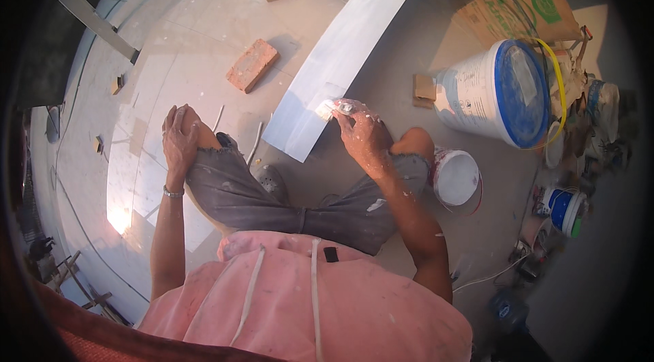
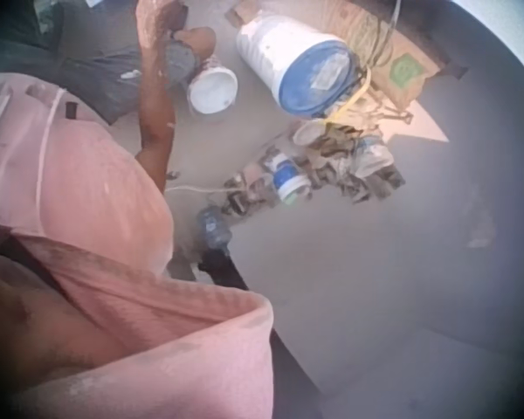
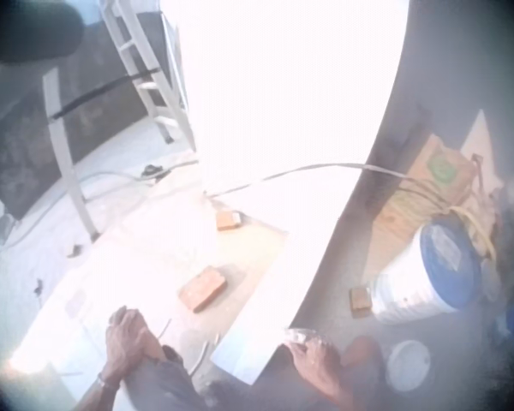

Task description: The person scoops a white substance from a bucket using a putty knife and applies it to a rectangular metal piece on the floor. They spread the substance evenly across the surface and edges of the metal piece.

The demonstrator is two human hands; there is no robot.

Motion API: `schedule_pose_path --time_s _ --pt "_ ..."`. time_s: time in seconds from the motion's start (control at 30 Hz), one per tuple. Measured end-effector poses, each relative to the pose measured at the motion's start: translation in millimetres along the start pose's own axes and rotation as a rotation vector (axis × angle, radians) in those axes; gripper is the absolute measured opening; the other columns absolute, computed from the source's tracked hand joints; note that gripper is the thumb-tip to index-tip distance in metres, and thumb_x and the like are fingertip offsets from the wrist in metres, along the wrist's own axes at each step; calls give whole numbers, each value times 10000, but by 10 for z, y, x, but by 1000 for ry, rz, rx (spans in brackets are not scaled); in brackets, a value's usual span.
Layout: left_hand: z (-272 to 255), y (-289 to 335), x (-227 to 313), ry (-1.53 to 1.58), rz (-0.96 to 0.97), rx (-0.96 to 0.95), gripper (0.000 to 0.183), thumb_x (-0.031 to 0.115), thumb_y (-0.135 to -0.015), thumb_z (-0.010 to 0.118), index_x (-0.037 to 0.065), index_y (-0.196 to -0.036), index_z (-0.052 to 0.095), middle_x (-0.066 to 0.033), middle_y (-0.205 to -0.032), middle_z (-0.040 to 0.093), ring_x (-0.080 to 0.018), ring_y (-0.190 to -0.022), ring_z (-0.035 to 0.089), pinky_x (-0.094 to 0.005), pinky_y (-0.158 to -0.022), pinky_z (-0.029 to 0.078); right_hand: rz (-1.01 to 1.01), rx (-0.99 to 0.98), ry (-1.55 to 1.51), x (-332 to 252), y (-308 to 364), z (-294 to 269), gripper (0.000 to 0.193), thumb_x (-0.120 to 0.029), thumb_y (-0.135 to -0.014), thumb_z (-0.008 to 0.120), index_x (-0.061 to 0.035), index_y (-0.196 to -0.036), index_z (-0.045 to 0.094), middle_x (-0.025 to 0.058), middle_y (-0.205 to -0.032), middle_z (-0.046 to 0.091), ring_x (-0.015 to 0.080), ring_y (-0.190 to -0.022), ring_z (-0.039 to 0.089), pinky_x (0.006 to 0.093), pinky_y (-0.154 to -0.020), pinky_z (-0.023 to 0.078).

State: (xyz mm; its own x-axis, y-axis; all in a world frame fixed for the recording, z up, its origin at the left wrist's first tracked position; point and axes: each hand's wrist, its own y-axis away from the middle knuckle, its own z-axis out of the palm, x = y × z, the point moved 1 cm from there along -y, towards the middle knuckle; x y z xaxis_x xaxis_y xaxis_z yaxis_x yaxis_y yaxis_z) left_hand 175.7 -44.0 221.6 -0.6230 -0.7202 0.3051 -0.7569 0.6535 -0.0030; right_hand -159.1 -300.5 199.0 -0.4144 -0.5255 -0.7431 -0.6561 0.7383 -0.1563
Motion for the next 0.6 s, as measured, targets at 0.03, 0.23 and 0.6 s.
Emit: schedule_pose_path --time_s 0.03,0.23,0.6 --pt "-53 33 -4 10 -3 11 501 282 -957 661 115 -1429 629 -178 -1553 507 -405 -1425 477 -501 -1170 426 -9 61 -13 -52 -169 -86 157 -70 -973 719 -8 -1117 723 169 -1093 766 358 -941 760 417 -853 595" --pt "-358 -195 174 338 -234 -86 410 311 -994 676 100 -1344 703 -162 -1456 599 -336 -1370 560 -467 -1128 463 -232 -68 136 -394 141 246 263 -1 -880 719 -29 -1142 729 154 -1113 740 349 -1028 709 439 -887 595" --pt "-1462 -914 1502 136 463 84 465 465 -1031 646 128 -1346 702 -162 -1188 766 -316 -1188 716 -494 -938 597 305 -471 -521 -753 192 403 244 -163 -967 710 -18 -1161 738 178 -1066 762 337 -1028 717 426 -862 572"
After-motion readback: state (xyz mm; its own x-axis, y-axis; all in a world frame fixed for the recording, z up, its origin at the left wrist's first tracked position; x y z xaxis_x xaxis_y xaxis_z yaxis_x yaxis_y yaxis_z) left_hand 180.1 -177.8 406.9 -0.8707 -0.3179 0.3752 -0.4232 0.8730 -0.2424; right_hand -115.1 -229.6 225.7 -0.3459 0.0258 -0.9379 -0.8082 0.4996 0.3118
